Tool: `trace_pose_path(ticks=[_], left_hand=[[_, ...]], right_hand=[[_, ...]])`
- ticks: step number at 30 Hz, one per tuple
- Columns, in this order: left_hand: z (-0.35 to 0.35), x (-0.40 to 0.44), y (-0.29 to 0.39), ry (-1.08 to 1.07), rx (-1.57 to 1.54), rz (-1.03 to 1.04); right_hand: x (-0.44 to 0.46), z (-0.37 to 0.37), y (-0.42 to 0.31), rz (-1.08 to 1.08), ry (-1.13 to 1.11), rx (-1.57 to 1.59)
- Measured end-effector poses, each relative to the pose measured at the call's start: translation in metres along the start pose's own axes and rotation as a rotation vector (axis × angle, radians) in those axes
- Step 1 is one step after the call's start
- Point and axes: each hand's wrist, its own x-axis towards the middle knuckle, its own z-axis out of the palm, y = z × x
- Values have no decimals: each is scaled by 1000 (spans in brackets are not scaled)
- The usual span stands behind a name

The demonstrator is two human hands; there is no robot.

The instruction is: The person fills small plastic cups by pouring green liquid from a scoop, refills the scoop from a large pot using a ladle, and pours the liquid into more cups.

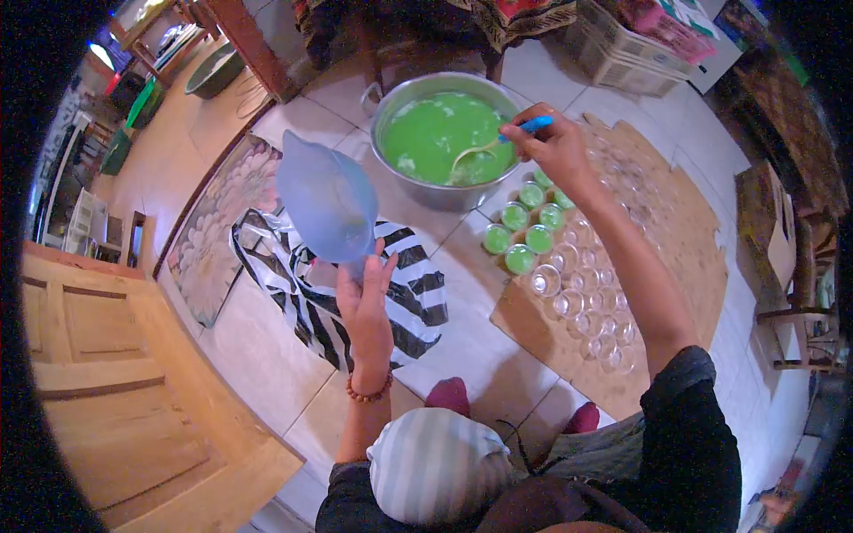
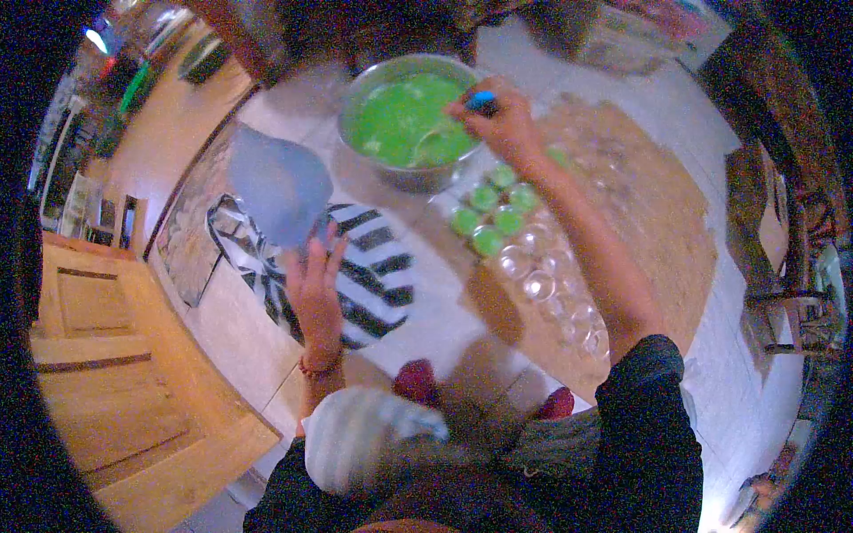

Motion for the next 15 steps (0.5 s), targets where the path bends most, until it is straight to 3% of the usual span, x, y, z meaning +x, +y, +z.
trace_pose_path(ticks=[2,5,8,12,15], left_hand=[[1,0,0,-34,4,-4],[0,0,-2,-67,16,-20],[-4,-3,-7,-128,115,38],[0,-3,-3,-131,45,-20],[-5,0,-6,-205,161,7]], right_hand=[[-3,0,-3,-6,29,-156],[-2,1,-7,-42,100,-87],[5,-4,-8,163,157,-145],[6,-15,3,207,209,34],[3,-18,-7,155,199,138]])
